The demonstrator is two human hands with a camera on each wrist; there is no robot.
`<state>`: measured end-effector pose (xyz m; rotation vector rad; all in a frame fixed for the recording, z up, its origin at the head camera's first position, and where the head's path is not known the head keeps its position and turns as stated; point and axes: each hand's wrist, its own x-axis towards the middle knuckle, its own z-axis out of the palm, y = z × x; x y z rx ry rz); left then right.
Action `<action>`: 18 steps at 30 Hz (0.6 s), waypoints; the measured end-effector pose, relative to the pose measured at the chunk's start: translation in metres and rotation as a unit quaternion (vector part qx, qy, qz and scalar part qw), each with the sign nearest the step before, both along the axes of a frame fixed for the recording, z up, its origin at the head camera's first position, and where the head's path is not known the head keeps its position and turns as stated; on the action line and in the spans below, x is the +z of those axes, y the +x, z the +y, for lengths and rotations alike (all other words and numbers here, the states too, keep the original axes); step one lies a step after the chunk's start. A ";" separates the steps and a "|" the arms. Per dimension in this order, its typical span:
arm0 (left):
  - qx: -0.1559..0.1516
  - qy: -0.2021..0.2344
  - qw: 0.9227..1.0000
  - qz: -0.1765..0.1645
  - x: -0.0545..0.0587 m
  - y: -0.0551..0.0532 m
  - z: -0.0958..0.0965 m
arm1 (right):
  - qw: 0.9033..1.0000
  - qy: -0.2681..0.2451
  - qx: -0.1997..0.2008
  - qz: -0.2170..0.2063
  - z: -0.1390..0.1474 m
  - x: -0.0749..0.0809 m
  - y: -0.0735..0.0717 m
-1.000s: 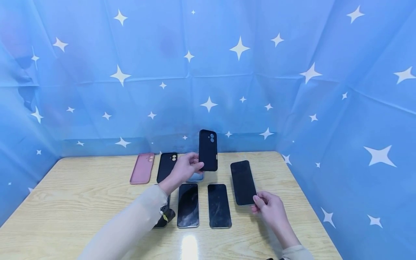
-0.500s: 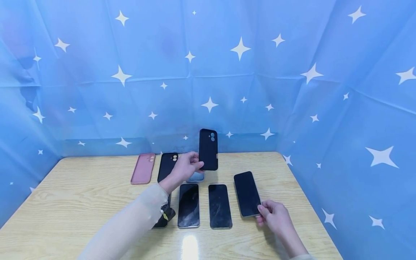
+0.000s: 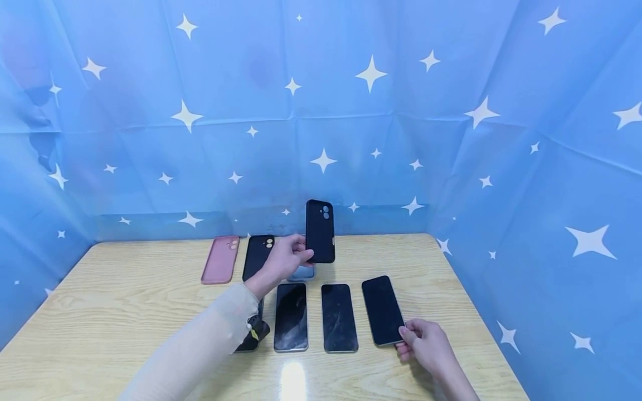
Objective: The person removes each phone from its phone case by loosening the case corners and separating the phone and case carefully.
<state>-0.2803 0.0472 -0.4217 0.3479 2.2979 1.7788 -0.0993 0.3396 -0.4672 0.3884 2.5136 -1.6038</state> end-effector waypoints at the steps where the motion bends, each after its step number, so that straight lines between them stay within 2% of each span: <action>1: -0.001 0.001 1.000 0.000 0.000 0.000 0.000 | 1.000 -0.005 0.003 -0.001 0.000 -0.001 0.000; 7: -0.003 0.004 1.000 -0.003 0.000 0.001 0.000 | 0.999 -0.024 0.039 0.003 0.001 -0.003 0.000; 11: -0.005 0.004 1.000 -0.003 -0.001 0.000 0.002 | 0.999 -0.023 0.045 -0.003 0.000 -0.002 0.001; 15: -0.007 0.003 1.000 -0.002 -0.003 -0.001 0.003 | 0.999 0.007 0.039 -0.010 -0.003 -0.001 0.002; 18: -0.008 0.006 1.000 -0.001 -0.004 -0.001 0.006 | 0.998 0.062 0.016 -0.016 -0.006 -0.001 0.002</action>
